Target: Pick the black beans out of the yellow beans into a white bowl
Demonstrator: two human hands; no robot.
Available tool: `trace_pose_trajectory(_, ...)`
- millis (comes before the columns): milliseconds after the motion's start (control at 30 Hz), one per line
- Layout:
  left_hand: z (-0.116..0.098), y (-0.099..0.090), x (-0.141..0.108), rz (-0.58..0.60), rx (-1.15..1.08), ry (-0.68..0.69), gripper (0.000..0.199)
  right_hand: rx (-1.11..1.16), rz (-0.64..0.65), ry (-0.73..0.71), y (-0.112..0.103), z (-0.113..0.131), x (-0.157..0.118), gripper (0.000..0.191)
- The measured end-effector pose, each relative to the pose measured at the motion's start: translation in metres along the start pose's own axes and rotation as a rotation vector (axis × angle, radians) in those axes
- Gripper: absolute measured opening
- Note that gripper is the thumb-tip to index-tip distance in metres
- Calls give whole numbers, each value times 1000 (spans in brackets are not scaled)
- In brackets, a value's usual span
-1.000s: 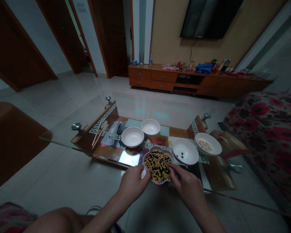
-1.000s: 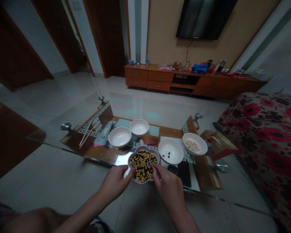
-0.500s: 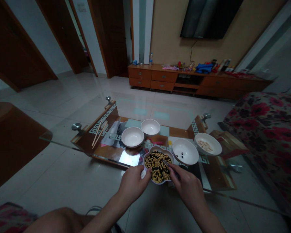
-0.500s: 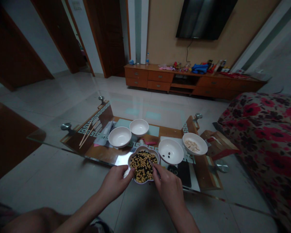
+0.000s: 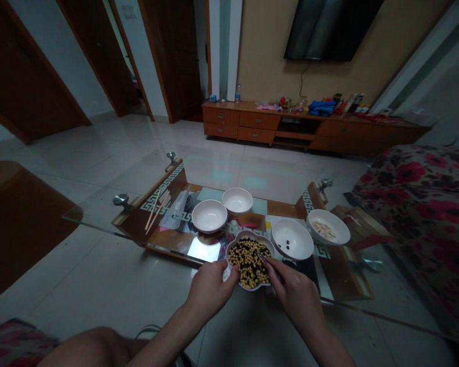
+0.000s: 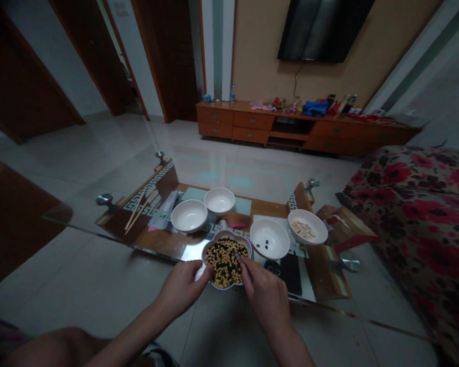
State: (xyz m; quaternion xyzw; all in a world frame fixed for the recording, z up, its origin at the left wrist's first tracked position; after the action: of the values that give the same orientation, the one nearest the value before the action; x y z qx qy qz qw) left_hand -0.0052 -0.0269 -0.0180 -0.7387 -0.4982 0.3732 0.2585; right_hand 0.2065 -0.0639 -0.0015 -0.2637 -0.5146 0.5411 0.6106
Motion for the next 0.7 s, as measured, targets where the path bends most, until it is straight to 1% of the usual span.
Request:
trace_pose_trajectory(100, 0, 0, 0, 1, 11, 2, 46, 7, -76, -33, -7, 4, 1, 38)
trace_pose_trajectory(200, 0, 0, -1, 8, 20, 7, 46, -28, -172, -39, -20, 8, 4, 37)
trace_pose_trajectory(267, 0, -1, -1, 13, 24, 2, 46, -88, -238, -4, -31, 8, 6, 39)
trace_pose_trajectory(367, -1, -2, -1, 15, 28, 1, 47, -175, -323, 110, -44, 5, 7, 45)
trace_pose_trajectory(467, -1, -2, -1, 26, 19, 1, 47, -214, -324, 231, -49, 0, 7, 51)
trace_pose_trajectory(533, -1, -1, -1, 31, 11, -1, 47, -221, -307, 282, -50, -2, 7, 54)
trace_pose_trajectory(600, -1, -2, -1, 24, 9, 4, 46, -203, -296, 294, -49, -3, 7, 54)
trace_pose_trajectory(700, -1, -2, -1, 12, 9, 9, 45, -146, -280, 257, -46, -3, 7, 51)
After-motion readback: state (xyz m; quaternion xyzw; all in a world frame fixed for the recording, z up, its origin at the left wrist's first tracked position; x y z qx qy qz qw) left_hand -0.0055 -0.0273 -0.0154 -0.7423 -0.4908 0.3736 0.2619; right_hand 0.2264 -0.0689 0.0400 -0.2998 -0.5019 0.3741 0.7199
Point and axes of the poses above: each hand's wrist, its own x-axis towards the middle knuckle, its own y-axis out of the palm, z = x × y, the point moved 5 cm from there along x, towards the middle knuckle, and after that the axes turned 5 degrees about z, right-handed, at the moved point
